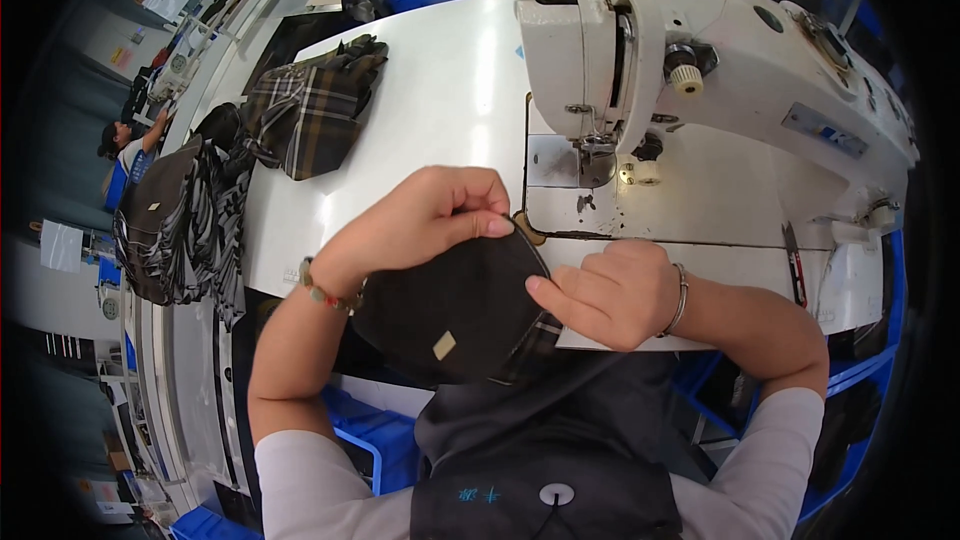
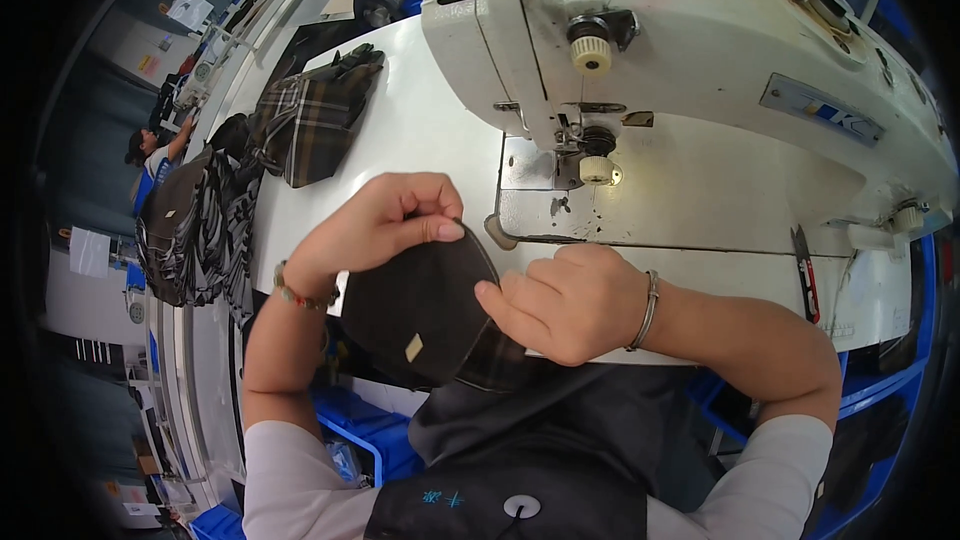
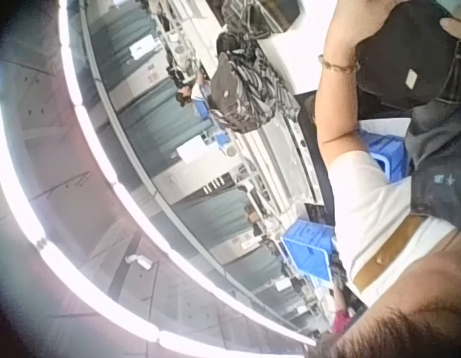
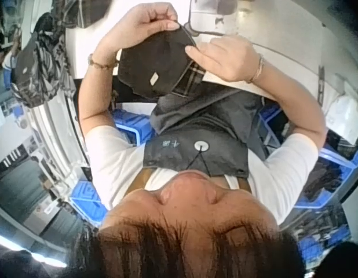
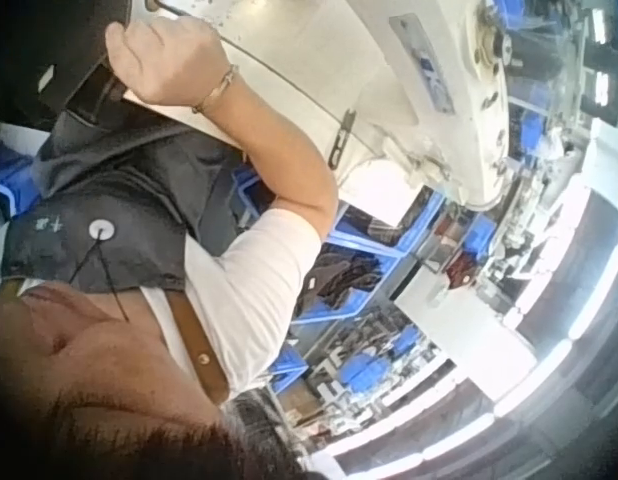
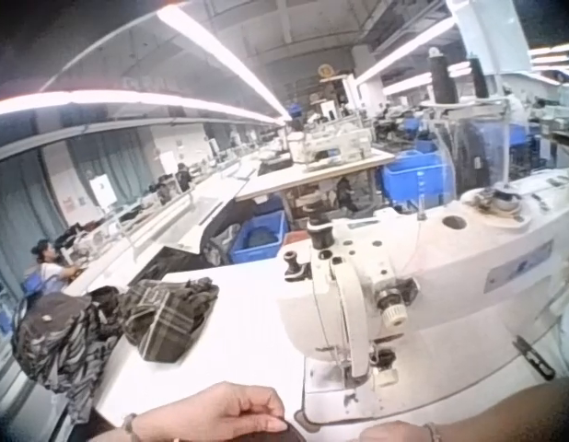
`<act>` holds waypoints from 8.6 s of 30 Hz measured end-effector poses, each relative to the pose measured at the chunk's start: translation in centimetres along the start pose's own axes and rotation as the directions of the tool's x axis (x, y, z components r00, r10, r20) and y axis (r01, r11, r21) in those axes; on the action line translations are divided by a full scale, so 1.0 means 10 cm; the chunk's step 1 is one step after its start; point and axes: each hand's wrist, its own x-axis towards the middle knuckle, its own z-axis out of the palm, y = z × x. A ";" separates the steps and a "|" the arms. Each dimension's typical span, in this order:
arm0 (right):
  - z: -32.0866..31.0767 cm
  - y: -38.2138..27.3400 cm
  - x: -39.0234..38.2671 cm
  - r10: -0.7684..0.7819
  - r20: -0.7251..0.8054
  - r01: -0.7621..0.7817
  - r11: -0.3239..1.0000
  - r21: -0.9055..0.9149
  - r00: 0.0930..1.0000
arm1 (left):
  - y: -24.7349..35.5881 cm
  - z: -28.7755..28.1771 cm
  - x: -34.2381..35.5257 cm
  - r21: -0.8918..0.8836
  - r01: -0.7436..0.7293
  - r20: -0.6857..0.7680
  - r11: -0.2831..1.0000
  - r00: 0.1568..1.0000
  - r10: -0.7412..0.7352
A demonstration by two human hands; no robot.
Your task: Sewing together pieces of fabric and leather material using an industrial sewing machine.
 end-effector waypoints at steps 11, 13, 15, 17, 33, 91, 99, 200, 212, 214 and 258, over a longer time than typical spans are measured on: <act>0.29 0.19 -0.16 0.546 0.310 -0.487 0.837 -0.251 0.779 | -0.52 -0.01 1.26 0.689 -0.167 -0.093 0.705 0.945 0.314; 0.27 0.19 -0.16 0.562 0.307 -0.494 0.825 -0.275 0.768 | -0.51 0.03 1.27 0.667 -0.212 -0.112 0.714 0.919 0.378; 0.26 0.18 -0.17 0.576 0.304 -0.502 0.814 -0.292 0.758 | -0.44 0.09 1.29 0.653 -0.276 -0.170 0.705 0.854 0.492; 0.26 0.18 -0.20 0.589 0.300 -0.507 0.804 -0.310 0.750 | -0.46 0.12 1.34 0.674 -0.323 -0.162 0.664 0.813 0.560; 0.28 0.23 -0.20 0.594 0.306 -0.491 0.797 -0.352 0.744 | -0.39 0.12 1.19 0.647 -0.291 -0.234 0.705 0.804 0.546; 0.23 -0.02 -0.17 0.451 0.387 -0.345 0.885 -0.314 0.805 | -0.25 0.47 0.64 0.873 -0.284 0.011 0.395 0.823 0.567; 0.22 -0.01 -0.17 0.445 0.426 -0.351 0.893 -0.283 0.788 | -0.18 0.50 0.64 0.875 -0.303 0.053 0.378 0.835 0.547; 0.04 -0.50 0.01 0.353 0.451 -0.273 0.933 -0.234 0.819 | 0.14 0.68 0.21 0.742 -0.235 0.167 0.628 0.972 0.167; 0.16 -0.37 -0.05 0.423 0.361 -0.289 0.883 -0.369 0.831 | 0.04 0.63 0.48 0.687 -0.136 -0.026 0.714 0.977 0.211; 0.20 -0.33 -0.06 0.425 0.351 -0.278 0.874 -0.398 0.834 | -0.01 0.62 0.52 0.668 -0.129 -0.054 0.733 0.974 0.221; 0.23 -0.08 -0.11 0.443 0.318 -0.358 0.887 -0.293 0.838 | 0.11 0.45 0.46 0.604 -0.068 -0.320 0.794 0.892 0.319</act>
